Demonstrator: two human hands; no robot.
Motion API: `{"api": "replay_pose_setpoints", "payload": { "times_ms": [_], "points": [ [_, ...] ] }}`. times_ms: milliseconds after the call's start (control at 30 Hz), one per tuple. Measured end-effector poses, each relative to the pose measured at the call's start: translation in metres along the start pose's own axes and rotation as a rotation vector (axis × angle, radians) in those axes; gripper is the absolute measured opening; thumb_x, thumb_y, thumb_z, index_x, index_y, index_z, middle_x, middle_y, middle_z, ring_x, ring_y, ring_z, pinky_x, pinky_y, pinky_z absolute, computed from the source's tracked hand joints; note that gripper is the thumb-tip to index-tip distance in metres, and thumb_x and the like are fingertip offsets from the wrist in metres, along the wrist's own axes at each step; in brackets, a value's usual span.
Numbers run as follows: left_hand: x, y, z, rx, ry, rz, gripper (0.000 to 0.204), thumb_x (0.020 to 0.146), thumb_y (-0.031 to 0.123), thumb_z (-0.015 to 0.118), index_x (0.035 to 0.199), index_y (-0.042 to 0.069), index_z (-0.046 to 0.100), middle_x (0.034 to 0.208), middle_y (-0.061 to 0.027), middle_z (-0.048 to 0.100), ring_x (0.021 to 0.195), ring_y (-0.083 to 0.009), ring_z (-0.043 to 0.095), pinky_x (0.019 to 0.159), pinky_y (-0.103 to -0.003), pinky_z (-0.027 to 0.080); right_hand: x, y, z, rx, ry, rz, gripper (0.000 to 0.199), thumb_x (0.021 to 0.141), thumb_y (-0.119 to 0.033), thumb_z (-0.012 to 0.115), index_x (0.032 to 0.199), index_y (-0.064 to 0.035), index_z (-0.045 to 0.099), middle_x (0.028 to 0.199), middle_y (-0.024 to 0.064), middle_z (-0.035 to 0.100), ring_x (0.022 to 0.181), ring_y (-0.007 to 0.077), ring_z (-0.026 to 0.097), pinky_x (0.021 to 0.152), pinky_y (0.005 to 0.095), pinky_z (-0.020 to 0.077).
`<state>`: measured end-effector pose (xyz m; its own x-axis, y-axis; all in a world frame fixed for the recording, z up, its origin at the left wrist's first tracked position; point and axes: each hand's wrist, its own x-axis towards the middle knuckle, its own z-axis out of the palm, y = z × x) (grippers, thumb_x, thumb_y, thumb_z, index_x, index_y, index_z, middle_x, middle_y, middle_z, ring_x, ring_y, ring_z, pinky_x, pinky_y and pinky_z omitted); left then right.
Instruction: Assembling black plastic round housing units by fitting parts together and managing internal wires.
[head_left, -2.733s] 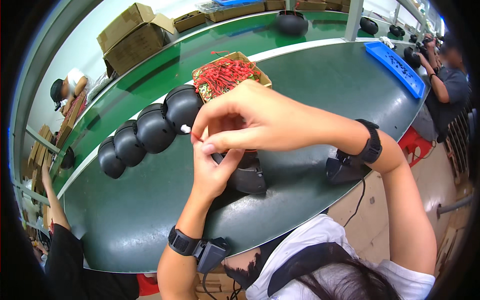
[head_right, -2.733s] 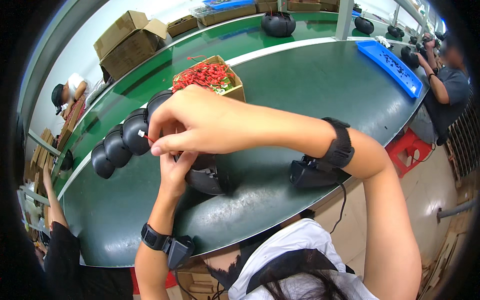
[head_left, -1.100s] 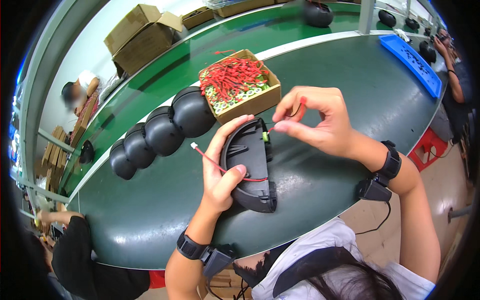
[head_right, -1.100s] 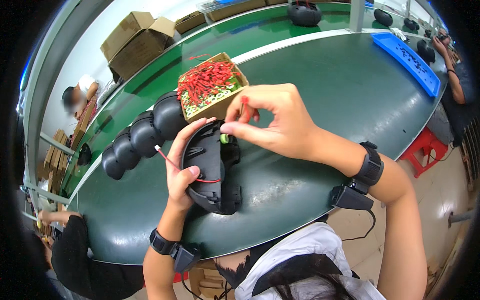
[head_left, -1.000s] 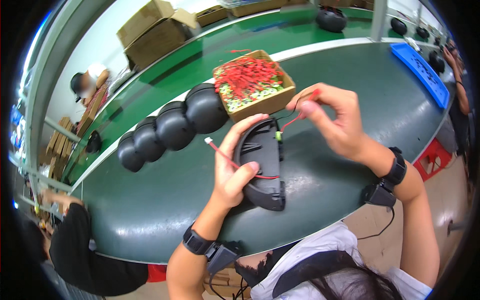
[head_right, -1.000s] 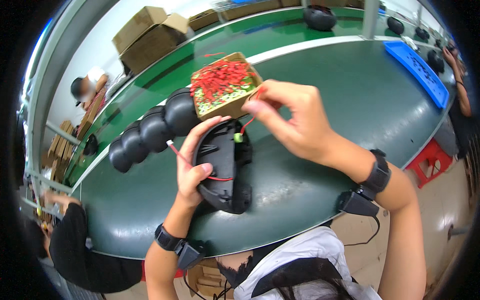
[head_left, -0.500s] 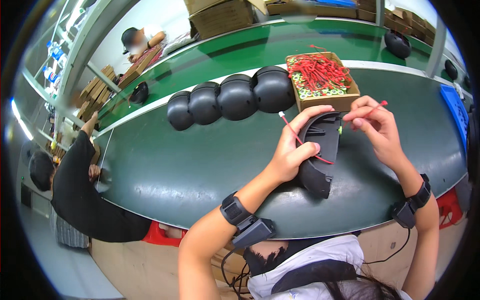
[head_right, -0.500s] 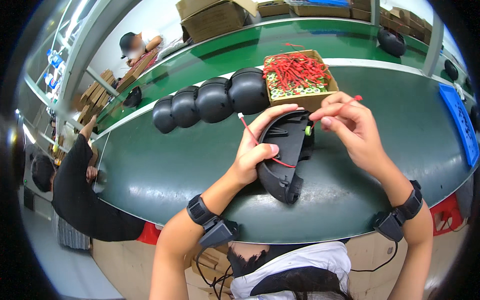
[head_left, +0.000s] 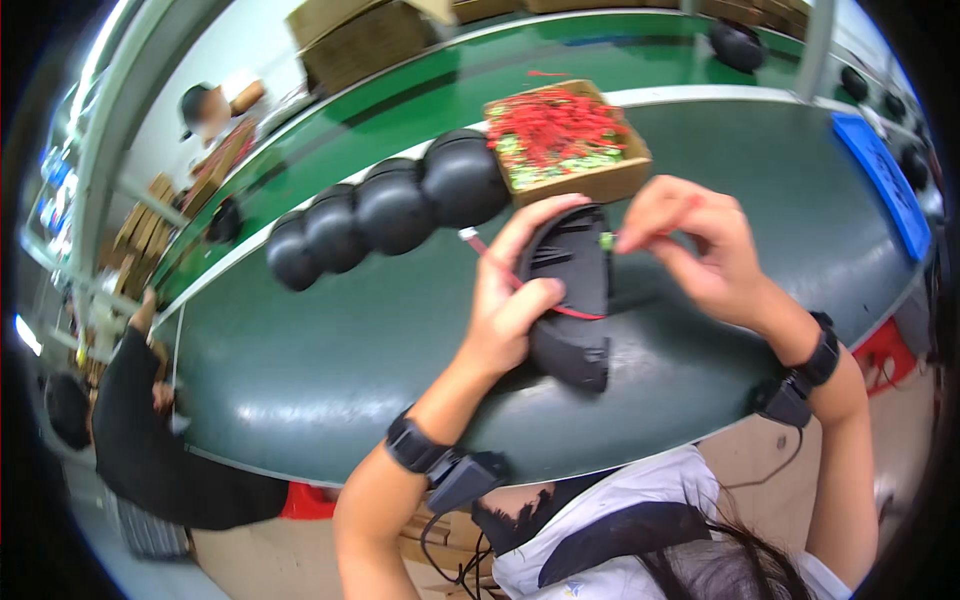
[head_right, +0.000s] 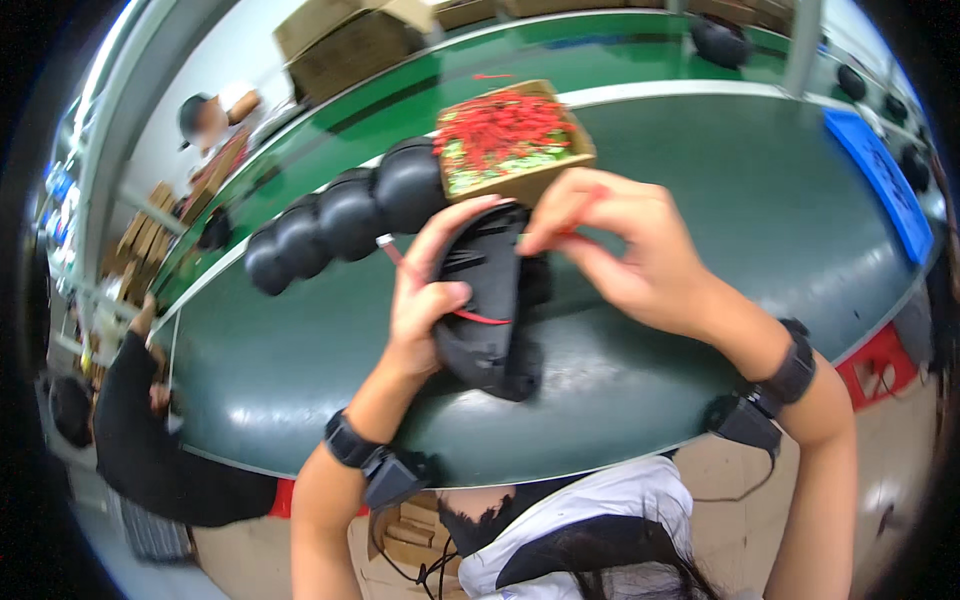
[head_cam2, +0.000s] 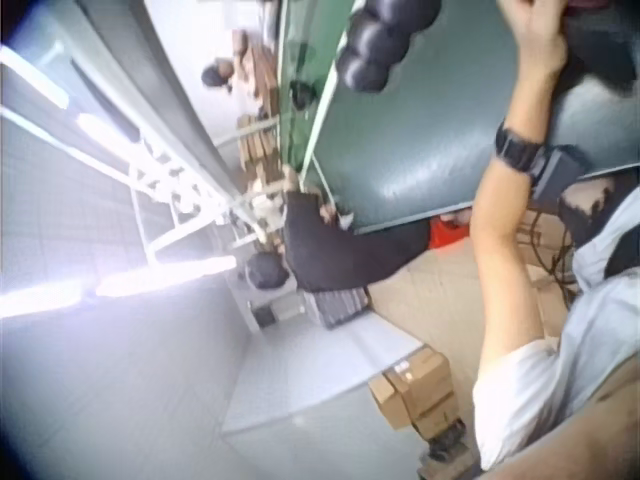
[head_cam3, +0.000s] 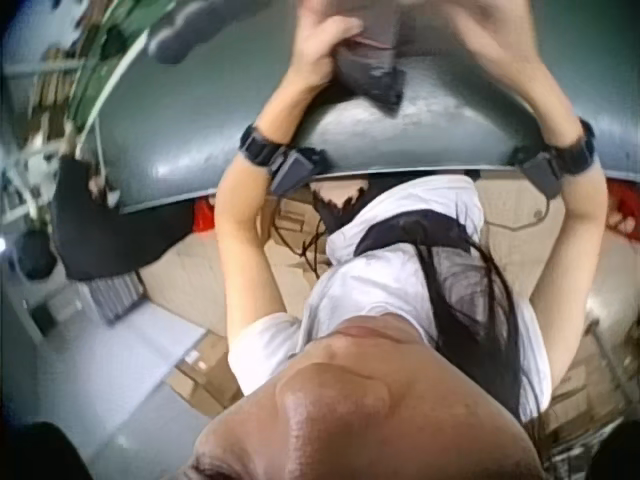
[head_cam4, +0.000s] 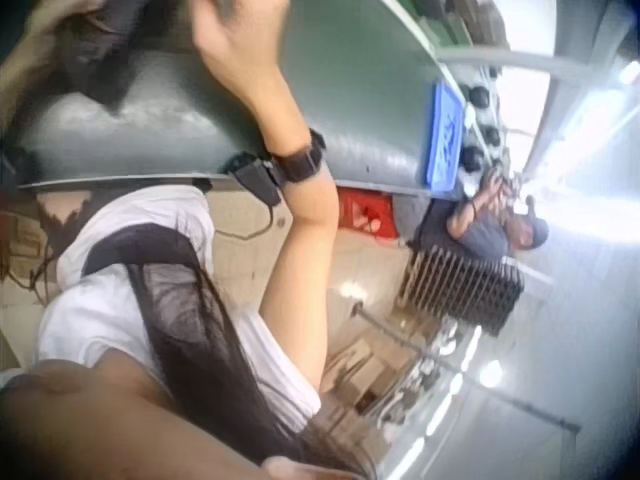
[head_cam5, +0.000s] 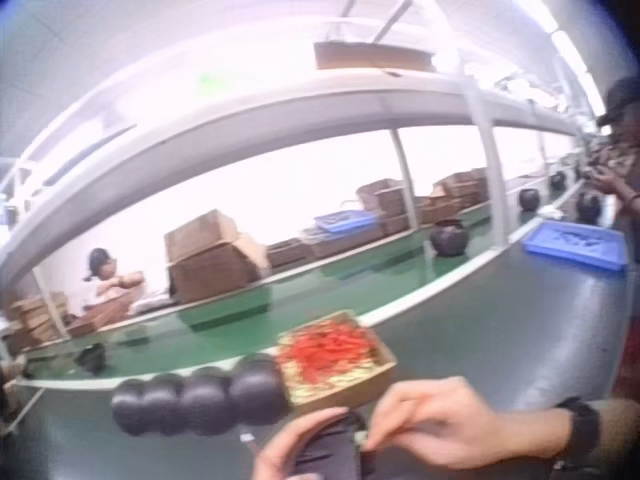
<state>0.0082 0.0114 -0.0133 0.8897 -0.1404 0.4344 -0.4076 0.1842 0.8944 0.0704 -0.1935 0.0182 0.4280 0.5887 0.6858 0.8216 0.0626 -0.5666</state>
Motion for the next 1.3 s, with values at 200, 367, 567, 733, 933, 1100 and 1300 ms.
{"api": "replay_pose_setpoints", "payload": {
  "times_ms": [200,367,567,733,933,1100,1300],
  "points": [
    [0.001,0.003,0.008,0.050,-0.010,-0.049,0.068,0.065,0.011,0.050,0.131,-0.004,0.044,0.132,-0.0161,0.049,0.125,-0.0245,0.046,0.109,-0.035,0.030,-0.005,0.003,-0.001,0.201,-0.031,0.147,0.009,0.080,0.003,0.064,0.088,0.0036,0.066,0.093,0.0103,0.070,0.080,0.0175,0.065,0.075,0.0295,0.0524],
    [-0.003,0.010,0.012,0.092,-0.055,-0.098,0.068,0.064,0.008,0.048,0.131,-0.004,0.044,0.131,-0.0151,0.049,0.124,-0.0236,0.046,0.109,-0.035,0.030,0.000,-0.005,0.006,0.350,0.048,0.212,0.008,0.078,0.003,0.066,0.086,0.0029,0.066,0.087,0.0087,0.070,0.076,0.0159,0.068,0.075,0.0288,0.0551],
    [-0.006,0.011,0.018,0.122,-0.099,-0.101,0.062,0.075,0.015,0.055,0.133,-0.003,0.043,0.131,-0.0146,0.049,0.123,-0.0233,0.047,0.107,-0.035,0.032,-0.004,-0.008,0.009,0.052,-0.023,0.053,0.016,0.076,-0.002,0.070,0.091,-0.0007,0.065,0.082,0.0087,0.069,0.071,0.0155,0.068,0.063,0.0284,0.0526],
    [-0.008,0.011,0.018,0.340,-0.097,-0.035,0.056,0.086,0.025,0.057,0.134,-0.001,0.046,0.135,-0.0185,0.048,0.124,-0.0261,0.047,0.107,-0.038,0.031,-0.004,-0.012,0.015,-0.117,0.083,-0.098,0.017,0.073,-0.002,0.071,0.085,-0.0027,0.059,0.075,0.0078,0.065,0.069,0.0220,0.065,0.060,0.0327,0.0518],
    [-0.005,0.013,0.027,0.354,-0.061,0.111,0.040,0.093,0.025,0.052,0.122,-0.002,0.057,0.136,-0.0200,0.047,0.123,-0.0277,0.048,0.104,-0.041,0.035,-0.005,-0.012,0.016,-0.135,0.115,-0.080,0.019,0.072,-0.002,0.071,0.082,-0.0038,0.056,0.072,0.0071,0.063,0.067,0.0247,0.064,0.059,0.0334,0.0512],
    [-0.006,0.012,0.027,0.351,0.003,0.124,0.033,0.098,0.021,0.044,0.110,-0.003,0.064,0.127,-0.0191,0.055,0.122,-0.0272,0.049,0.103,-0.042,0.036,-0.004,-0.012,0.011,-0.079,0.172,-0.037,0.013,0.075,-0.001,0.071,0.078,-0.0027,0.059,0.073,0.0048,0.063,0.061,0.0155,0.059,0.053,0.0266,0.0459],
    [-0.009,0.011,0.022,0.359,0.092,0.099,0.032,0.098,0.019,0.042,0.089,-0.003,0.065,0.107,-0.0159,0.065,0.107,-0.0238,0.056,0.102,-0.038,0.036,-0.005,0.016,-0.005,0.114,0.144,0.278,0.023,0.085,-0.006,0.063,0.108,-0.0021,0.059,0.114,0.0068,0.062,0.100,0.0122,0.057,0.083,0.0281,0.0466]
  ]
}}
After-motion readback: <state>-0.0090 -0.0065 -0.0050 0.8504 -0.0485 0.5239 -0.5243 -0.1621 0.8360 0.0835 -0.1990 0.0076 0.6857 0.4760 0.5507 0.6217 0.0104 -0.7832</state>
